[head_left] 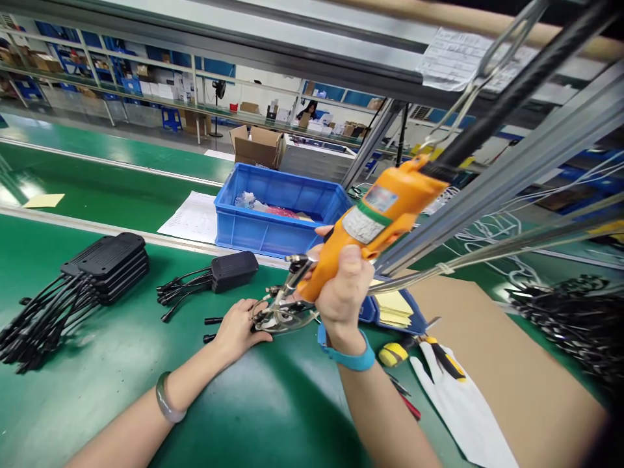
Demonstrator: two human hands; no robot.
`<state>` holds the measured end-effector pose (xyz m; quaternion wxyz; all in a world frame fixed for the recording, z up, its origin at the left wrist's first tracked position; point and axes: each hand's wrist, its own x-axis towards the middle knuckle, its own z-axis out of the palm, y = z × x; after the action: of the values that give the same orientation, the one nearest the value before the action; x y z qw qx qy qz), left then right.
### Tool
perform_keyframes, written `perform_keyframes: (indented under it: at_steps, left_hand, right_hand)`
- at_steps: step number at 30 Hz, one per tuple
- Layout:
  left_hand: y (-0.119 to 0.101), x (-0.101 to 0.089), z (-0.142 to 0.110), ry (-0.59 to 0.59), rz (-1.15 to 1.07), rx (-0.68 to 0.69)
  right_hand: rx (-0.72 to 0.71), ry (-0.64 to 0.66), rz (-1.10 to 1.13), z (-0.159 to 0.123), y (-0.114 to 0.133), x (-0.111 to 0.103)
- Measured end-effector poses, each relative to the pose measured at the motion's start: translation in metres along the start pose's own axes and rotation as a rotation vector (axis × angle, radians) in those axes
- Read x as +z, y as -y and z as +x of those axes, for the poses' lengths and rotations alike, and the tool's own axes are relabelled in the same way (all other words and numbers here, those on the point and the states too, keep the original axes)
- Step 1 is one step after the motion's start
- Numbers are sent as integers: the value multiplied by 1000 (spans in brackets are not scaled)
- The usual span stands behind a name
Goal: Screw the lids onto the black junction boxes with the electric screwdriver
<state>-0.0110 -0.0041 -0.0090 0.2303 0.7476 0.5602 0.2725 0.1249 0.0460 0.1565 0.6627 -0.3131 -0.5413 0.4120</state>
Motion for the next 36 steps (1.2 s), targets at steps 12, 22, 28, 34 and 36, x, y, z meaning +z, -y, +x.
perform_keyframes:
  at_steps: [12, 22, 28, 34, 36]
  left_hand:
    - [8, 9, -4, -60, -157, 32]
    - [7, 4, -4, -7, 32, 98]
    - [4, -49, -3, -225, 305, 244]
    - [40, -125, 22, -248, 63, -131]
    - [55, -137, 36, -121, -123, -229]
  right_hand:
    - [-7, 26, -19, -17, -20, 8]
    - [-2, 36, 122, -28, -22, -2]
    - [21, -56, 140, 16, 32, -27]
    - [-73, -29, 58, 59, 40, -34]
    - [-63, 17, 25, 65, 28, -37]
